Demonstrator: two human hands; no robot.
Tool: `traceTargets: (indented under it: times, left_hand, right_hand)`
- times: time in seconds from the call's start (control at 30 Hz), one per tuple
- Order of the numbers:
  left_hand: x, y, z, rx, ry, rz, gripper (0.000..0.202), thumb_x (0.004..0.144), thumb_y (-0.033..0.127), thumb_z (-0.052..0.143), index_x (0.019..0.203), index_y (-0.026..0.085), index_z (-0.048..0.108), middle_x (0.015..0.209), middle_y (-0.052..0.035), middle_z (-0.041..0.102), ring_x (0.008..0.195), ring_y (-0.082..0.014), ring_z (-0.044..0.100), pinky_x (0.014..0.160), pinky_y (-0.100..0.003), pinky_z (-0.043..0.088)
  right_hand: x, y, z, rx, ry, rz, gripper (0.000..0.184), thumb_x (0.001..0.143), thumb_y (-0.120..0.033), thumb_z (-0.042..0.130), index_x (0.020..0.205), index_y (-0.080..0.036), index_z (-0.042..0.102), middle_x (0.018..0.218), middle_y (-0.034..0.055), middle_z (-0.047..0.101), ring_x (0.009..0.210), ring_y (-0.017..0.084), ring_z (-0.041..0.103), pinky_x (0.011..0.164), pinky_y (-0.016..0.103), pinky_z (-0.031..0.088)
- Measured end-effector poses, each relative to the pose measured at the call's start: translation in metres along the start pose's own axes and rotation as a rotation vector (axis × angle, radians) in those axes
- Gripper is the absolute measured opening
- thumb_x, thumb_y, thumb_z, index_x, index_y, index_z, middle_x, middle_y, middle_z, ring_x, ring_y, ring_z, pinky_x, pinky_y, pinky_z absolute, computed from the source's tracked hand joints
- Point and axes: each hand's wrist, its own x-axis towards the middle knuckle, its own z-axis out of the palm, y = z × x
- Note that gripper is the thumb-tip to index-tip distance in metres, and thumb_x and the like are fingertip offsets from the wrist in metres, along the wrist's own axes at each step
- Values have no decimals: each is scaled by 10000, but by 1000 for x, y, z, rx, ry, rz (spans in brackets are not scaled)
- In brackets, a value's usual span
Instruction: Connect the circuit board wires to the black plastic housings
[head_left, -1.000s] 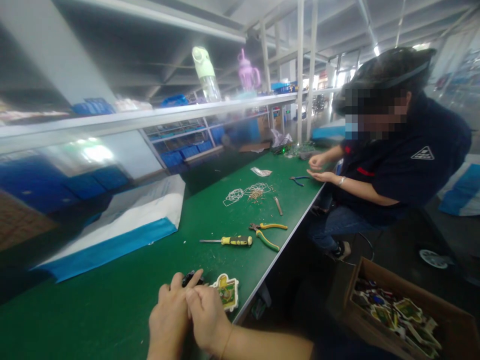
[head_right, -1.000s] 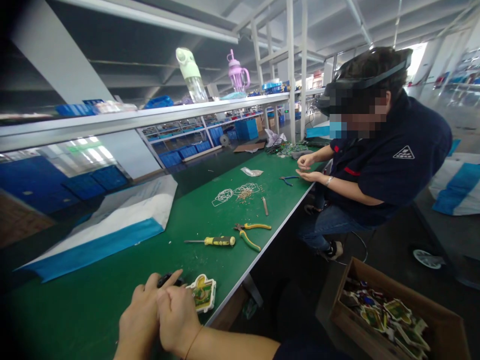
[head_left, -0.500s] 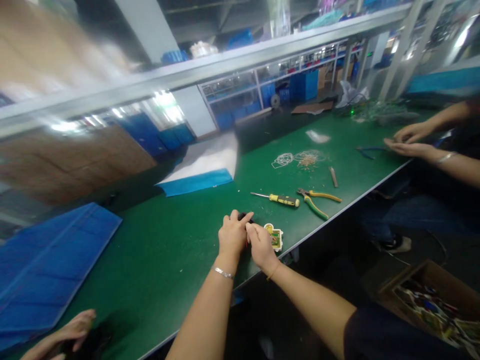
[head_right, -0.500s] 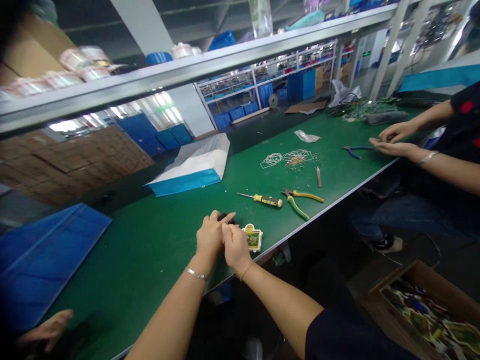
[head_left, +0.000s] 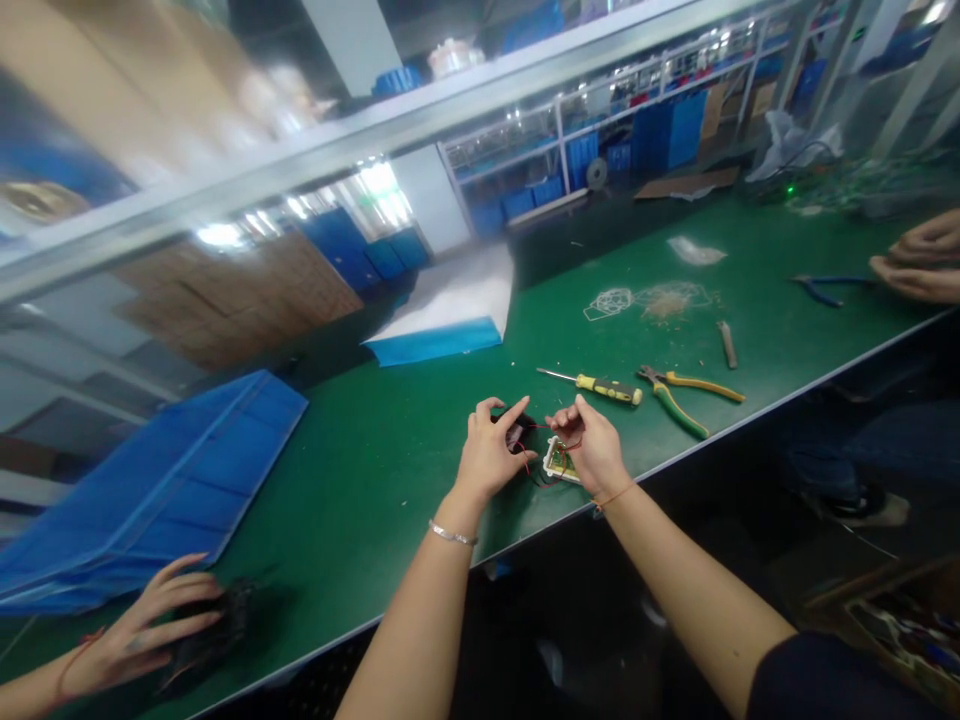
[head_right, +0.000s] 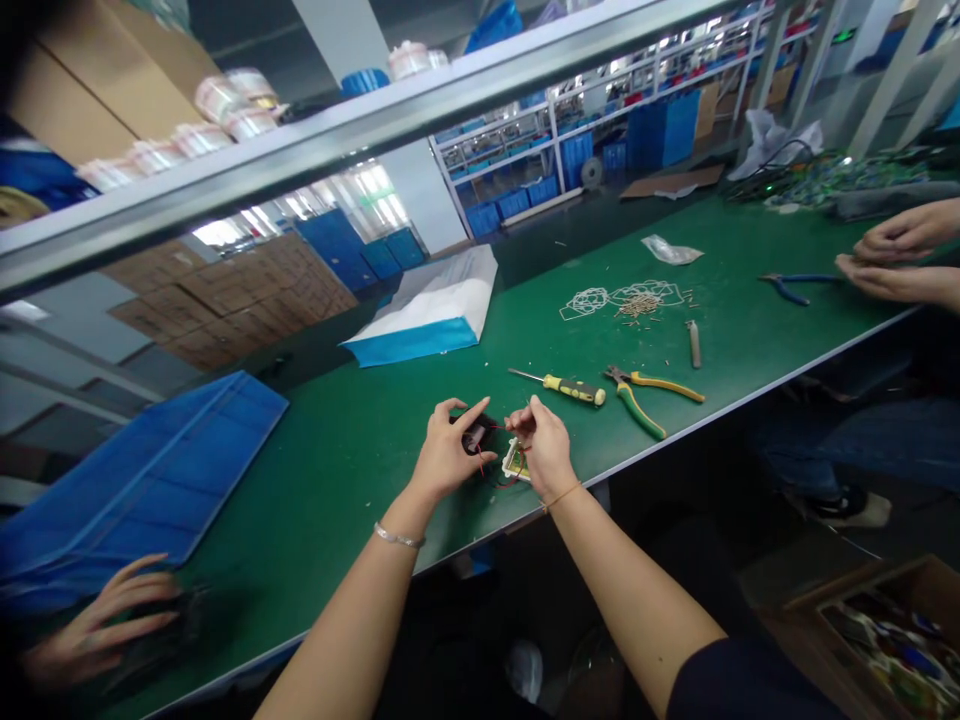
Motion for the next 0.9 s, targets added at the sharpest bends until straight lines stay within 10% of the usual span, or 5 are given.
traceTargets:
  times: [0.5, 0.9]
  left_hand:
    - [-14, -21, 15, -409, -81, 3, 809, 747, 207, 668, 1437, 239, 246, 1391, -89, 439, 1265, -240, 433, 1100, -421, 323]
    - [-8, -20, 19, -492, -65, -145, 647, 834, 189, 548, 1410, 331, 288, 1282, -24, 555, 1119, -209, 576, 1010, -381, 431]
  right_hand:
    - [-5, 6, -5, 130, 41, 114, 304, 777, -392, 658, 611, -191, 502, 594, -13, 569, 614, 129, 576, 787, 324, 513]
    - [-3, 10, -12, 83, 57, 120, 303, 763, -404, 668, 616, -192, 509, 588, -16, 577, 609, 125, 575, 756, 299, 504]
